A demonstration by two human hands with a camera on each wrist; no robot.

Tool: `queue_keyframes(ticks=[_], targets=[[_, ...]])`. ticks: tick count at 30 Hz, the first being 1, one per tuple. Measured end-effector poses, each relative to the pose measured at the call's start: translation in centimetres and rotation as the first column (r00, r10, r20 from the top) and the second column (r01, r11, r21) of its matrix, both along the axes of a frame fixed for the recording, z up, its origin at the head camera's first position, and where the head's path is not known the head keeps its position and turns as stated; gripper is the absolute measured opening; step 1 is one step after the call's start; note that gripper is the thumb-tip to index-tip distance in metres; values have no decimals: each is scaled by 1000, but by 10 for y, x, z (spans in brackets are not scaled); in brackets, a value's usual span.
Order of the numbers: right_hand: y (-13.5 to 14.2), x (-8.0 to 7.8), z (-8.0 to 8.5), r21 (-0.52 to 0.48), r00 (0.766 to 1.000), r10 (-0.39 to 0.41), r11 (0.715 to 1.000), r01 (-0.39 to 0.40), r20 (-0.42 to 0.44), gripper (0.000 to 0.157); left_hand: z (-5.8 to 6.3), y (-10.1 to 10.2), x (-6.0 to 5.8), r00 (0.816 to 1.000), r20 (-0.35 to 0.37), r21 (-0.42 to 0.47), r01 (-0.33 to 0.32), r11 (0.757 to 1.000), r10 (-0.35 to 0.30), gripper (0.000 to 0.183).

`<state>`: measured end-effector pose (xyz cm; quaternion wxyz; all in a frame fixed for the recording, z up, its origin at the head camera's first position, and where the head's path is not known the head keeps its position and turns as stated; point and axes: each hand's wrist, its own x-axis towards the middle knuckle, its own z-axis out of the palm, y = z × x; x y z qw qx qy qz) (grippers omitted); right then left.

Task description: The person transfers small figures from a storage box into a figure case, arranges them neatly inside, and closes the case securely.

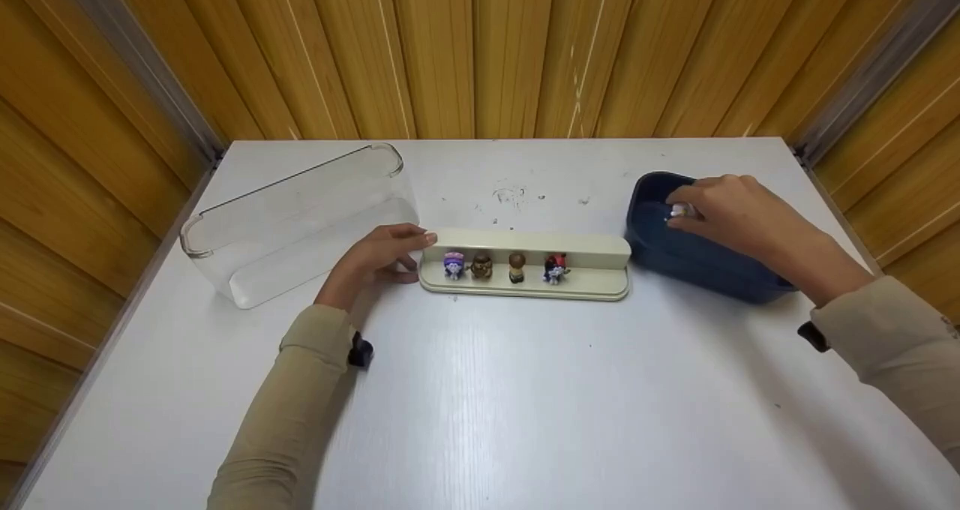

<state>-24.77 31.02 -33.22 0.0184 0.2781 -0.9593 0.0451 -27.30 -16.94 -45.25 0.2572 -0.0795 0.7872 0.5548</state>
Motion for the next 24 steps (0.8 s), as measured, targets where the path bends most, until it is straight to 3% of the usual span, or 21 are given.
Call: queue_keyframes(ticks=[7, 14, 24], targets=[[-14, 11, -3, -31, 997, 60, 998, -61, -48, 28, -1, 1, -1, 1000, 10, 2, 0, 1000, 0, 57], [-32, 28, -8, -32, 990, 91, 995, -95, -105, 29, 0, 0, -2, 999, 1, -38, 39, 999, -39, 59], [-55, 46, -14, -29, 974, 196, 979, -201, -114, 30, 0, 0, 0, 1000, 7, 10, -2, 1000, 2, 57]])
